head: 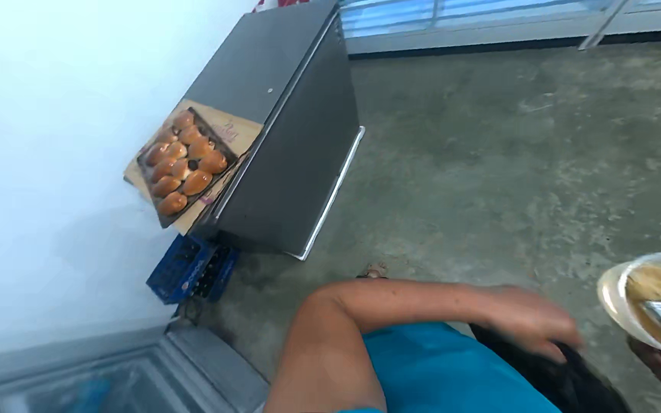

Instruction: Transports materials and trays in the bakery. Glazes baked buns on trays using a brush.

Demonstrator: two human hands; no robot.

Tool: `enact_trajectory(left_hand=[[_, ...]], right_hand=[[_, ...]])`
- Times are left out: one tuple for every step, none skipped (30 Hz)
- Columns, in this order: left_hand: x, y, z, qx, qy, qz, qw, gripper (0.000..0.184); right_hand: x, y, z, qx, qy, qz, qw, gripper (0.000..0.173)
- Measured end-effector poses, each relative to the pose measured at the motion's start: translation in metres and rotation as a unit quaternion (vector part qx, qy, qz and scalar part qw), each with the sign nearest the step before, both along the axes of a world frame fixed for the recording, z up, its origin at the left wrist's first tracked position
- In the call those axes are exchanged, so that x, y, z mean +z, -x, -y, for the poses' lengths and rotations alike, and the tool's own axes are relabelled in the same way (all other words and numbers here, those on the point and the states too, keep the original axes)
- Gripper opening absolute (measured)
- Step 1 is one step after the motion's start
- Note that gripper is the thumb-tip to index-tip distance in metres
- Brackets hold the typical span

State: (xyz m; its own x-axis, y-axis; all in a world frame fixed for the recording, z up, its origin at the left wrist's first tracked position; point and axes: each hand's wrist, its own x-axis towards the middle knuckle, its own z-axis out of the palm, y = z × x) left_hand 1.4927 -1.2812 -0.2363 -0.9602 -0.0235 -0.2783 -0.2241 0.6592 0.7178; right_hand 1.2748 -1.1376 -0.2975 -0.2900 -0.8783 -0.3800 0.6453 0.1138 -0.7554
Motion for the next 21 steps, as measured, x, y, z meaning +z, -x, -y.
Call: enact_trajectory(left_hand=[[0.008, -0.010, -0.006, -0.005, -0.016, -0.019, 1.000, 0.020], [0.013, -0.020, -0.010, -0.004, -0.032, -0.042, 0.999, 0.018], [0.017, -0.031, -0.010, -0.002, -0.044, -0.063, 0.997, 0.016], [0.019, -0.043, -0.008, 0.002, -0.052, -0.077, 0.996, 0.016], [0.018, -0.054, -0.003, 0.004, -0.052, -0.085, 0.995, 0.016], [0.015, -0.066, 0.003, 0.007, -0.053, -0.091, 0.994, 0.016], [0.015, -0.079, 0.009, 0.014, -0.064, -0.088, 0.994, 0.016], [0.016, -0.094, 0.016, 0.026, -0.082, -0.086, 0.993, 0.017], [0.016, -0.110, 0.022, 0.043, -0.105, -0.088, 0.990, 0.018], [0.017, -0.129, 0.029, 0.071, -0.126, -0.106, 0.984, 0.020], [0.015, -0.152, 0.035, 0.128, -0.136, -0.151, 0.971, 0.020], [0.013, -0.178, 0.040, 0.227, -0.128, -0.224, 0.939, 0.017], [0.015, -0.208, 0.048, 0.355, -0.106, -0.285, 0.884, 0.016], [0.018, -0.242, 0.060, 0.482, -0.069, -0.313, 0.816, 0.019], [0.014, -0.278, 0.074, 0.587, -0.016, -0.314, 0.746, 0.021], [0.007, -0.315, 0.087, 0.659, 0.033, -0.298, 0.690, 0.021], [0.000, -0.346, 0.094, 0.698, 0.045, -0.255, 0.668, 0.022], [-0.008, -0.364, 0.097, 0.704, 0.027, -0.195, 0.682, 0.023], [-0.016, -0.365, 0.099, 0.673, -0.018, -0.117, 0.730, 0.026], [-0.029, -0.353, 0.100, 0.608, -0.074, -0.043, 0.789, 0.033], [-0.048, -0.332, 0.099, 0.527, -0.120, 0.004, 0.841, 0.042]], right_hand=[[-0.004, -0.012, 0.010, 0.014, -0.010, 0.032, 0.999, 0.025], [-0.006, -0.029, 0.018, 0.027, -0.017, 0.055, 0.998, 0.025], [-0.007, -0.048, 0.022, 0.046, -0.016, 0.067, 0.997, 0.032], [-0.011, -0.065, 0.023, 0.067, -0.008, 0.069, 0.995, 0.035], [-0.018, -0.079, 0.022, 0.078, 0.003, 0.070, 0.994, 0.033], [-0.016, -0.100, 0.027, 0.078, -0.006, 0.050, 0.996, 0.036], [-0.012, -0.120, 0.036, 0.088, -0.016, 0.025, 0.996, 0.041], [-0.012, -0.135, 0.044, 0.104, -0.016, 0.018, 0.994, 0.039], [-0.010, -0.149, 0.054, 0.122, -0.019, 0.016, 0.992, 0.041], [-0.006, -0.162, 0.065, 0.130, -0.033, 0.016, 0.991, 0.046], [-0.004, -0.173, 0.075, 0.138, -0.047, 0.019, 0.989, 0.048], [-0.006, -0.181, 0.084, 0.142, -0.059, 0.032, 0.988, 0.046], [-0.012, -0.186, 0.092, 0.140, -0.067, 0.057, 0.986, 0.039], [-0.018, -0.191, 0.100, 0.136, -0.078, 0.079, 0.984, 0.037], [-0.020, -0.197, 0.108, 0.138, -0.094, 0.085, 0.982, 0.037], [-0.021, -0.203, 0.115, 0.138, -0.108, 0.085, 0.981, 0.037], [-0.020, -0.208, 0.120, 0.139, -0.112, 0.082, 0.980, 0.036], [-0.017, -0.214, 0.126, 0.144, -0.111, 0.069, 0.981, 0.034], [-0.016, -0.218, 0.130, 0.141, -0.101, 0.061, 0.983, 0.031], [-0.018, -0.221, 0.132, 0.129, -0.093, 0.059, 0.985, 0.027], [-0.021, -0.221, 0.131, 0.119, -0.087, 0.058, 0.987, 0.026]])
